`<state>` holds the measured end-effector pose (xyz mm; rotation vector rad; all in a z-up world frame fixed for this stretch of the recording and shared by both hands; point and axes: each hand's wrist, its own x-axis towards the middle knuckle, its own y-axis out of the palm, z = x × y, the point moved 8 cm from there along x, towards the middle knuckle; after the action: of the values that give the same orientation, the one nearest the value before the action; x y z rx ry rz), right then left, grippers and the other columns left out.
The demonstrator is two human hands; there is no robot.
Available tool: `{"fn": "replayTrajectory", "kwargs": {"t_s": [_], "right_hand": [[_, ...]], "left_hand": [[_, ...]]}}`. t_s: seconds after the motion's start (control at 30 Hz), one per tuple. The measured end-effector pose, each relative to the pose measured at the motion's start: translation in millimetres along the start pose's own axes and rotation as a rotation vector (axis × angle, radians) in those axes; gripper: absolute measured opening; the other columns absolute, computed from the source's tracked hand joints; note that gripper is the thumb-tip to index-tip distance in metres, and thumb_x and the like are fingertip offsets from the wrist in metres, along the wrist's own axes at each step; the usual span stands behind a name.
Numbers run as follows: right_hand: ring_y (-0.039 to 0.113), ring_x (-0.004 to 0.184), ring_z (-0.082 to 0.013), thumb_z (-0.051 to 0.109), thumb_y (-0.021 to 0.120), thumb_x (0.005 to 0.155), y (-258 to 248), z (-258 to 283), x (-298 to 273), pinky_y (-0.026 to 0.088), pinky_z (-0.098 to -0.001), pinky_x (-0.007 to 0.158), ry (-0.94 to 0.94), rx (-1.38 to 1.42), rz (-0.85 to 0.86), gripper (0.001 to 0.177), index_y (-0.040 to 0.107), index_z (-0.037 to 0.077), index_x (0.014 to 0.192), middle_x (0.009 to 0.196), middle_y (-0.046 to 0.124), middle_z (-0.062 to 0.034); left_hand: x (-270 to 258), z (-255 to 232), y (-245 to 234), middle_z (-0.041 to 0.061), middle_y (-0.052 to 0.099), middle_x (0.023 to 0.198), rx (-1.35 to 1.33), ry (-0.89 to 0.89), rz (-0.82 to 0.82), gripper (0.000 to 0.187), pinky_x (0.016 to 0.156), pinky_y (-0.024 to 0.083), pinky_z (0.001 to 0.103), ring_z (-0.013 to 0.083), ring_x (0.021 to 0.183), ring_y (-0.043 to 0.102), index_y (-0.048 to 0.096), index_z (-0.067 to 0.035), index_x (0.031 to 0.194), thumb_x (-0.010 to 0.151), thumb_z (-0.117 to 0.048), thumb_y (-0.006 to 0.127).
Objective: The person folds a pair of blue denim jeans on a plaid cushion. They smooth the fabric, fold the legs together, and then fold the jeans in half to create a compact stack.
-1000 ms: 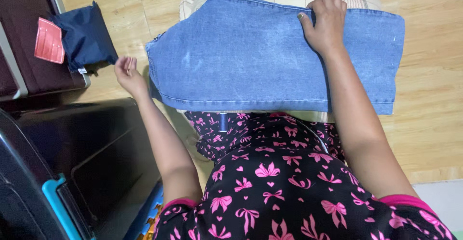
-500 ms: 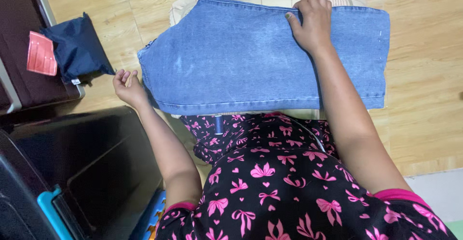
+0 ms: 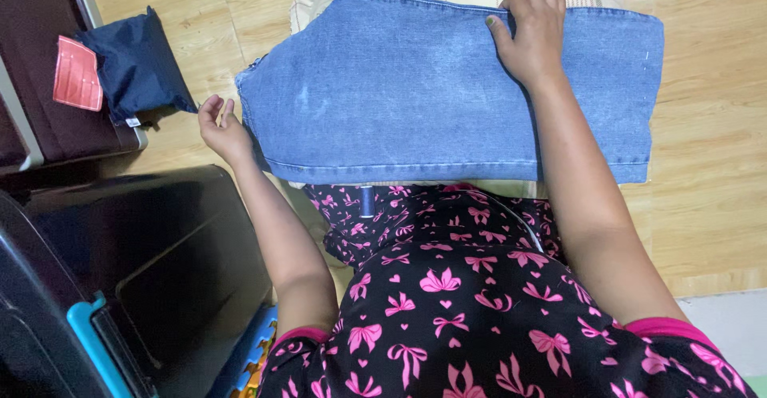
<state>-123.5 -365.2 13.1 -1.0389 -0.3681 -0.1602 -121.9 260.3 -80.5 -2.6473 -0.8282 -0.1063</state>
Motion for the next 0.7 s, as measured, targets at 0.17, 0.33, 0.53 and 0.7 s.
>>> {"fn": "replayTrajectory", "kwargs": {"t_s": [0.17, 0.33, 0.53, 0.7], "right_hand": [[0.052, 0.113, -0.0312, 0.018, 0.078, 0.100, 0.0, 0.0, -0.3, 0.038, -0.0435, 0.102, 0.006, 0.001, 0.003, 0.019, 0.072, 0.002, 0.105, 0.113, 0.061, -0.0110], [0.051, 0.113, -0.0318, 0.019, 0.079, 0.100, -1.3, 1.1, 0.2, 0.038, -0.0437, 0.101, 0.001, -0.005, 0.002, 0.019, 0.072, 0.002, 0.105, 0.113, 0.061, -0.0113], [0.052, 0.113, -0.0324, 0.018, 0.079, 0.099, -1.1, 0.5, 1.0, 0.038, -0.0441, 0.101, 0.009, 0.001, 0.002, 0.018, 0.072, 0.002, 0.105, 0.113, 0.061, -0.0113], [0.052, 0.113, -0.0329, 0.019, 0.079, 0.098, -1.2, -0.1, 0.7, 0.039, -0.0444, 0.100, 0.013, -0.006, 0.003, 0.019, 0.072, 0.003, 0.104, 0.112, 0.062, -0.0115]], "left_hand": [[-0.3, 1.4, 0.8, 0.015, 0.060, 0.120, -0.075, 0.013, 0.043, 0.040, 0.100, 0.058, 0.038, 0.0225, 0.116, 0.063, 0.062, 0.005, 0.120, 0.087, 0.024, 0.049], [-1.4, 8.1, -3.7, 0.017, 0.057, 0.127, -0.228, -0.126, 0.047, 0.044, 0.102, 0.057, 0.038, 0.0242, 0.122, 0.062, 0.056, 0.005, 0.127, 0.089, 0.022, 0.044], [-3.7, 32.7, -10.1, 0.019, 0.055, 0.132, -0.410, -0.373, 0.015, 0.045, 0.099, 0.058, 0.037, 0.0299, 0.116, 0.070, 0.051, 0.004, 0.134, 0.092, 0.017, 0.040], [-6.2, 40.3, -29.6, 0.018, 0.065, 0.121, 0.142, -0.252, 0.007, 0.029, 0.093, 0.059, 0.043, 0.0314, 0.112, 0.068, 0.064, 0.003, 0.123, 0.103, -0.013, 0.051]]}}
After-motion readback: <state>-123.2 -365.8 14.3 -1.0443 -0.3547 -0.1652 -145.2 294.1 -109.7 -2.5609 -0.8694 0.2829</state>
